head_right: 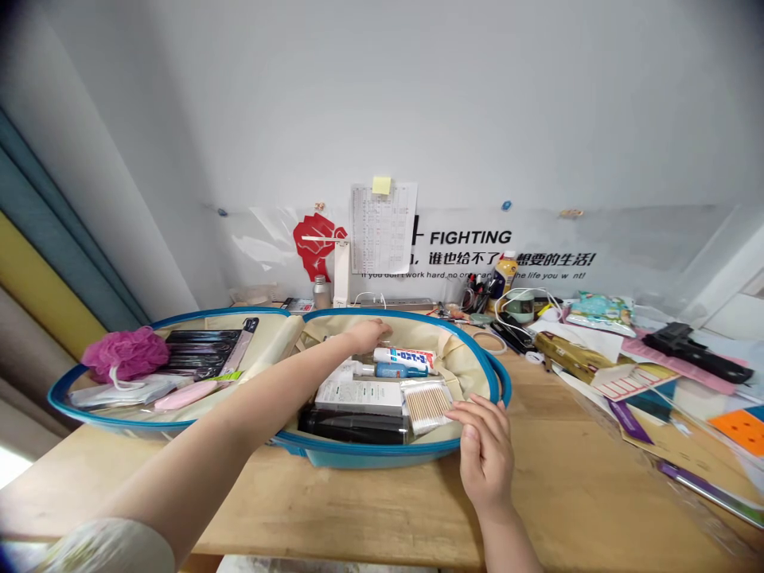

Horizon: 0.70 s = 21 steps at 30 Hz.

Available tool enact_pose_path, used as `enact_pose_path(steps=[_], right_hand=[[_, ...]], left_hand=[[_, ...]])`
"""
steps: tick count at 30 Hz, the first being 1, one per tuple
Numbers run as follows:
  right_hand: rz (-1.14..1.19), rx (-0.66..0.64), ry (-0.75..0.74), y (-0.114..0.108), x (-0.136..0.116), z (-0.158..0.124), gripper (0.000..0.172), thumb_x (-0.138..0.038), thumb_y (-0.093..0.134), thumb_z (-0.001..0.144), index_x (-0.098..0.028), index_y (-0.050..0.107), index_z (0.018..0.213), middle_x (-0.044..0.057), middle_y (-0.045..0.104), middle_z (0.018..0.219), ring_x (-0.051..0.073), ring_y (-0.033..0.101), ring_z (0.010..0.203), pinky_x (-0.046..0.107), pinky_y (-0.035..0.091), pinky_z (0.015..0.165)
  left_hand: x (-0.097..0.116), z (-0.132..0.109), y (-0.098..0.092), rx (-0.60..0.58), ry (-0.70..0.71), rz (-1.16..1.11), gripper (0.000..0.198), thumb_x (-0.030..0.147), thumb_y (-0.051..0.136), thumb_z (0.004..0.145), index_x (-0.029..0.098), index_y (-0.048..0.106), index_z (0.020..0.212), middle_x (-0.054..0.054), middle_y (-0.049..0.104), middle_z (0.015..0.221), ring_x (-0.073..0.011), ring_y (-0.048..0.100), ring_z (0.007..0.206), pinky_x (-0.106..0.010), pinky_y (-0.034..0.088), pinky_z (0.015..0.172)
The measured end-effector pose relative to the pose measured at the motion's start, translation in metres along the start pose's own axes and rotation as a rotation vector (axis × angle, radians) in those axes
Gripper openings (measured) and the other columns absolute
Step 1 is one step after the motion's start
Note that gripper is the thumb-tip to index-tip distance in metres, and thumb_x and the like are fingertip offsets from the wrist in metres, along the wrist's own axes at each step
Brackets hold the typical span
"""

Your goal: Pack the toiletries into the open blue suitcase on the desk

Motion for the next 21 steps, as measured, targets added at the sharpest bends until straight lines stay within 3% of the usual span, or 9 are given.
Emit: enact_pose_path(steps=[4, 9, 12, 15, 16, 18, 21], right_hand=[[-0.007, 0.007, -0.004, 0.000, 0.000, 0.000, 0.035, -0.027, 0.038, 0.095, -0.025, 0.072, 0.088, 0.005, 0.072, 0.089, 0.024, 0.064, 0.103, 0.048, 0.040, 0.103], [-0.009, 0.002, 0.004, 0.001, 0.002, 0.000, 0.037, -0.030, 0.037, 0.097, -0.024, 0.072, 0.085, 0.006, 0.072, 0.089, 0.024, 0.064, 0.103, 0.048, 0.039, 0.103], [0.003, 0.010, -0.020, 0.001, 0.000, 0.001, 0.036, -0.027, 0.038, 0.097, -0.024, 0.072, 0.086, 0.006, 0.073, 0.089, 0.024, 0.064, 0.102, 0.047, 0.038, 0.103], [0.002, 0.019, -0.025, 0.001, 0.000, 0.002, 0.036, -0.026, 0.037, 0.096, -0.024, 0.072, 0.085, 0.006, 0.072, 0.089, 0.024, 0.064, 0.102, 0.047, 0.038, 0.104], [-0.001, 0.022, -0.023, 0.001, -0.001, 0.002, 0.036, -0.026, 0.037, 0.096, -0.024, 0.072, 0.085, 0.006, 0.072, 0.089, 0.024, 0.064, 0.103, 0.047, 0.038, 0.104], [0.001, 0.022, -0.028, 0.001, -0.001, 0.002, 0.036, -0.026, 0.038, 0.096, -0.024, 0.072, 0.085, 0.006, 0.072, 0.089, 0.024, 0.064, 0.102, 0.047, 0.038, 0.104], [0.007, 0.026, -0.041, 0.001, -0.003, 0.003, 0.034, -0.025, 0.039, 0.096, -0.024, 0.072, 0.087, 0.006, 0.072, 0.089, 0.024, 0.064, 0.102, 0.046, 0.038, 0.104]], left_hand=[[0.002, -0.007, -0.014, 0.035, -0.019, 0.011, 0.034, 0.038, 0.060, 0.095, 0.018, 0.059, 0.123, -0.010, 0.061, 0.127, -0.0220, 0.062, 0.108, -0.045, 0.055, 0.091], [0.017, -0.031, -0.074, 0.202, -0.008, -0.018, 0.026, 0.027, 0.054, 0.097, 0.019, 0.064, 0.119, -0.011, 0.063, 0.124, -0.0229, 0.060, 0.115, -0.041, 0.049, 0.102], [0.034, -0.075, -0.112, 0.308, 0.050, -0.053, 0.031, 0.027, 0.046, 0.099, 0.022, 0.062, 0.125, -0.008, 0.064, 0.123, -0.0217, 0.059, 0.116, -0.035, 0.047, 0.102], [0.042, -0.144, -0.131, 0.397, 0.128, -0.041, 0.033, 0.032, 0.042, 0.099, 0.024, 0.062, 0.125, -0.006, 0.066, 0.123, -0.0210, 0.060, 0.115, -0.034, 0.047, 0.102], [0.038, -0.168, -0.132, 0.410, 0.119, -0.001, 0.034, 0.034, 0.041, 0.099, 0.024, 0.063, 0.123, -0.006, 0.067, 0.120, -0.0219, 0.061, 0.113, -0.036, 0.046, 0.102], [0.011, -0.210, -0.127, 0.374, -0.034, 0.080, 0.039, 0.036, 0.034, 0.100, 0.024, 0.064, 0.122, -0.007, 0.068, 0.119, -0.0242, 0.061, 0.113, -0.040, 0.046, 0.103], [-0.059, -0.257, -0.105, 0.092, -0.381, 0.140, 0.045, 0.034, 0.028, 0.098, 0.022, 0.062, 0.124, -0.009, 0.064, 0.131, -0.0265, 0.058, 0.122, -0.041, 0.042, 0.107]])
Point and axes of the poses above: each hand's wrist, its own z-axis towards the middle knuckle, its own y-axis out of the palm, x = y × z, the point moved 7 cm from there along z, towards the middle knuckle
